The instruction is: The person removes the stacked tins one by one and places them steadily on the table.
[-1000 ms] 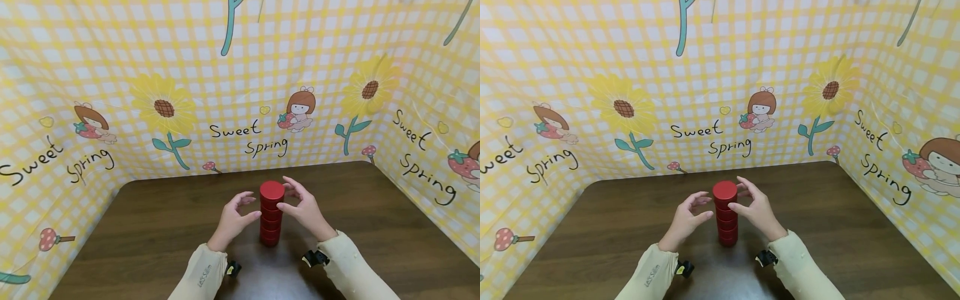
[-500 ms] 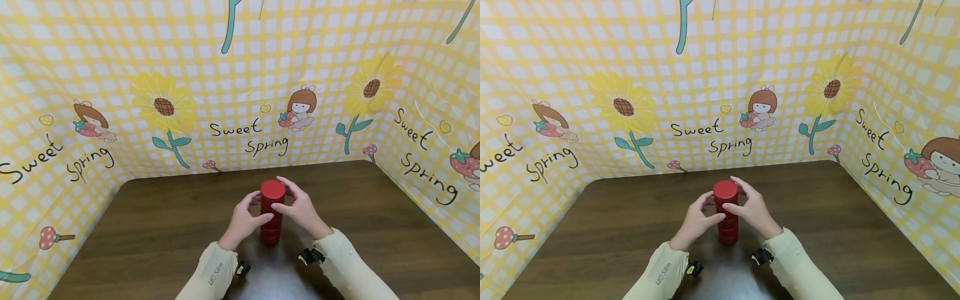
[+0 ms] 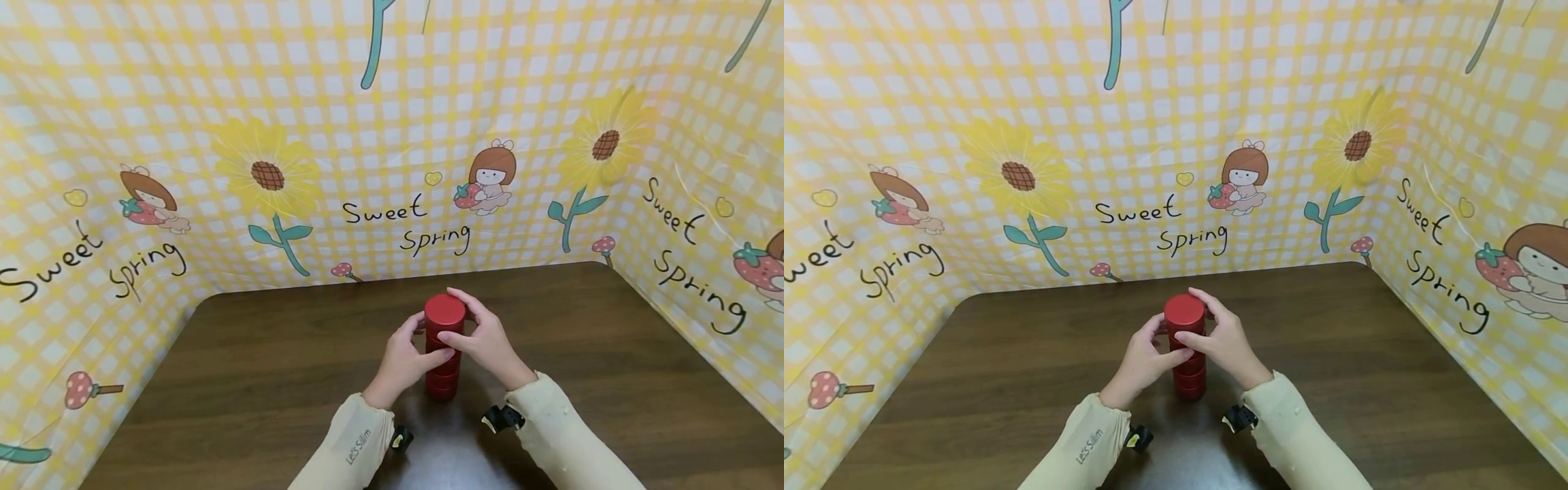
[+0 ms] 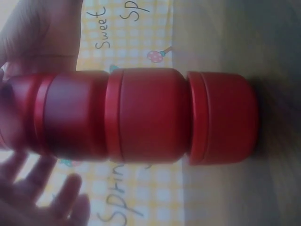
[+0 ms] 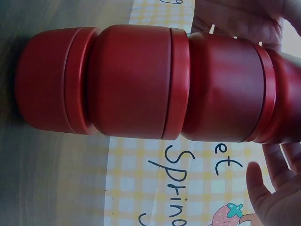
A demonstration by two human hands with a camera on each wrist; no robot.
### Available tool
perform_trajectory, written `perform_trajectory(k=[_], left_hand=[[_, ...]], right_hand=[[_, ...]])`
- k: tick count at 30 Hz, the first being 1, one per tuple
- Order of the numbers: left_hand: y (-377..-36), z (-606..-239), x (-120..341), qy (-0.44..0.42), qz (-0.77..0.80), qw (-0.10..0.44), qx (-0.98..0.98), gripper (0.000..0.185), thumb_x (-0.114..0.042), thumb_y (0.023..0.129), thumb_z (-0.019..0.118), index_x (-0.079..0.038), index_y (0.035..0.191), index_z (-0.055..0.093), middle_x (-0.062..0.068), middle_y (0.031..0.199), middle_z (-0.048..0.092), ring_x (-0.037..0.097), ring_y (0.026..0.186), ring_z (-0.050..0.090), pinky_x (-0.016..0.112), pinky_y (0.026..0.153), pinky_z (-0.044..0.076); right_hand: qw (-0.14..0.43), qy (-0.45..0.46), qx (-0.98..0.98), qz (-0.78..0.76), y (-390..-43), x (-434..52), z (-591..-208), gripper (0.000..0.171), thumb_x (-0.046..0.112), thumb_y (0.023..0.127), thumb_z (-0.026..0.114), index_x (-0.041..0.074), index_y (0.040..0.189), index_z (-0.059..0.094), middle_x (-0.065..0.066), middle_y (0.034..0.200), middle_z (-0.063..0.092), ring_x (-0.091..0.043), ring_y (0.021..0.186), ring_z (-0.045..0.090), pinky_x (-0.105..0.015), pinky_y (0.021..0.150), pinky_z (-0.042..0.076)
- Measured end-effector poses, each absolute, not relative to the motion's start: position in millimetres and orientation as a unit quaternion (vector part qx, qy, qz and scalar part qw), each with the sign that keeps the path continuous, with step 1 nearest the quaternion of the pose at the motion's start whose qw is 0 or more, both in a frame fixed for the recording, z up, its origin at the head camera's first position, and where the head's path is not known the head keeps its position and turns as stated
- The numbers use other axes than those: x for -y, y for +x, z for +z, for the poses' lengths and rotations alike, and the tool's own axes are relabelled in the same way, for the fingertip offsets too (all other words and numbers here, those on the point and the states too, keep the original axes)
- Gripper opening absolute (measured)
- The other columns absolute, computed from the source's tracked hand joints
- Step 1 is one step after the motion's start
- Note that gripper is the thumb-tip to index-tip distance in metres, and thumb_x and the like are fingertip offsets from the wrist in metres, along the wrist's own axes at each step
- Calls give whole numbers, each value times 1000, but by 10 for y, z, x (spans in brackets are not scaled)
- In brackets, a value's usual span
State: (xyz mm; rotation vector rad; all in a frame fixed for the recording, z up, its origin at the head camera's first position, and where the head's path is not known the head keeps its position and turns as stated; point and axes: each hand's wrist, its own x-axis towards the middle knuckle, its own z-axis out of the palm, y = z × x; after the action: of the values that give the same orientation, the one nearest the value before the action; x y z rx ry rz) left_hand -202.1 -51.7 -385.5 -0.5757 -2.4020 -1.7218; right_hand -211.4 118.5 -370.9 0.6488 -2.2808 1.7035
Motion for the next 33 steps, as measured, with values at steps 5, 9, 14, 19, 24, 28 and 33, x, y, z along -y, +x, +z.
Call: perform_trajectory(k=[5,9,14,19,24,28,33], left_hand=[[-2031,-3867,476,-189,-571,84,795,58,-16,78,77,2,128,54,15,118,62,31,106,55,43,86,47],[-2036,-3864,468,-187,-572,79,795,56,-16,78,77,2,127,55,15,117,62,32,105,55,44,86,48],[-2037,-3857,475,-184,-571,71,797,53,-16,80,75,1,126,56,16,116,63,31,103,56,45,83,50],[-2033,-3850,481,-180,-569,69,799,54,-16,81,74,1,128,55,16,115,63,31,100,58,42,81,51],[-2030,-3851,477,-186,-568,74,798,56,-20,81,74,2,129,54,17,113,64,31,97,59,43,80,52],[-2027,-3854,471,-193,-564,84,798,57,-23,82,73,3,129,54,17,110,64,29,93,60,41,77,53],[-2041,-3855,464,-177,-575,63,796,56,-21,82,74,0,130,54,16,111,64,30,95,60,42,79,52]], right_hand=[[117,227,775,578,-2120,-1188,-3723,64,6,80,75,1,137,47,-20,120,59,-28,96,55,-27,60,49],[118,228,775,577,-2118,-1191,-3716,63,5,80,75,0,137,48,-20,119,60,-28,95,54,-27,60,49],[125,233,779,569,-2132,-1201,-3714,61,5,79,75,0,135,49,-20,117,61,-29,96,54,-28,60,49],[130,236,783,561,-2150,-1210,-3712,62,6,79,76,2,135,50,-18,118,61,-28,95,54,-29,60,50],[133,230,783,562,-2150,-1226,-3701,62,6,78,76,0,134,50,-19,118,61,-27,96,54,-30,62,50],[137,226,782,564,-2147,-1244,-3695,62,6,78,75,0,134,50,-19,119,61,-28,97,54,-30,67,50],[138,217,782,568,-2142,-1260,-3692,62,5,78,75,0,135,49,-19,121,60,-28,98,54,-33,74,51]])
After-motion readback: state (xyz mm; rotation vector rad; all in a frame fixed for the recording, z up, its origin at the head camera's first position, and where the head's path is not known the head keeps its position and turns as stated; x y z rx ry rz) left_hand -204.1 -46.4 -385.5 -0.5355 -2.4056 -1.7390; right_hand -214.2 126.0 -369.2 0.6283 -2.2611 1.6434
